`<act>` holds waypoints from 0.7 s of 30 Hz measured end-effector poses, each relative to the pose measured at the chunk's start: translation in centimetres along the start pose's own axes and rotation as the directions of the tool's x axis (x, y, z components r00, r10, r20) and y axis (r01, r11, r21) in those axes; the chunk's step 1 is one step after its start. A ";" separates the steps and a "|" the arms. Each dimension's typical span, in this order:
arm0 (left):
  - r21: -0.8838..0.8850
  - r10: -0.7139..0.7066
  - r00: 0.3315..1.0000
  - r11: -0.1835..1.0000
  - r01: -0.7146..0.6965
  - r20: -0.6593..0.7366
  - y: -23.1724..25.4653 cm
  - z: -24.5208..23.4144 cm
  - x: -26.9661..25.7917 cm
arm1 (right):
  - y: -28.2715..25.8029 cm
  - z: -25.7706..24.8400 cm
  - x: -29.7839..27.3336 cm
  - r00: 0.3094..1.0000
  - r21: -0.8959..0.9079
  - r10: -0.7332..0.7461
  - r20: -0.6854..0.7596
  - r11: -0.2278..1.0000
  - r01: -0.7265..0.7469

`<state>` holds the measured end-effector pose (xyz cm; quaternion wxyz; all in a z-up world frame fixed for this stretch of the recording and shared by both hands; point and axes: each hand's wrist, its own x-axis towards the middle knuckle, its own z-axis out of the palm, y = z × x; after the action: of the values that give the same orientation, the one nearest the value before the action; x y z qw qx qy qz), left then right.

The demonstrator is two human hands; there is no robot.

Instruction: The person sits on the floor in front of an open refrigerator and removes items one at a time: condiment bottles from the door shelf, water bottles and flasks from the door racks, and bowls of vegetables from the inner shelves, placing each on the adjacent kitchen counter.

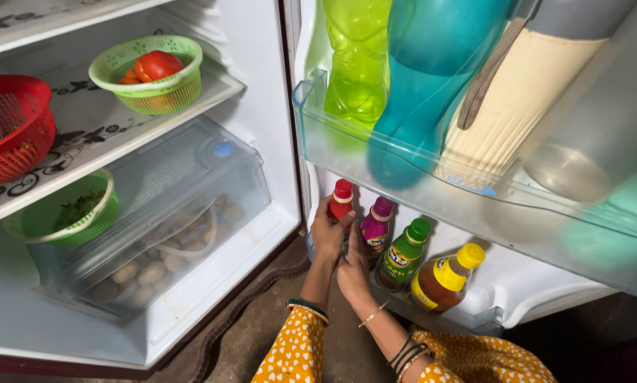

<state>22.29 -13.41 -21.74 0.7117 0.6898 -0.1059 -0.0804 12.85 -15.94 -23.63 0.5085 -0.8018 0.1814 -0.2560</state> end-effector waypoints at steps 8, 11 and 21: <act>0.039 0.009 1.000 0.999 -0.009 0.004 1.6 -1.2 -1.5 | 0.9 0.4 -0.4 0.999 -0.030 -0.004 0.034 1.000 0.005; 0.047 0.010 1.000 0.999 -0.010 0.006 1.1 -1.6 -1.9 | 1.5 0.5 -0.9 0.999 -0.065 -0.040 0.014 0.997 0.041; -0.049 0.052 0.999 0.997 -0.052 -0.002 3.0 -3.5 -3.3 | 1.2 0.3 -1.4 0.995 -0.101 -0.089 0.034 0.991 0.092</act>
<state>19.90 -9.05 -18.97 0.7304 0.6691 -0.1212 -0.0642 11.89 -15.48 -25.18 0.4573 -0.8380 0.1502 -0.2572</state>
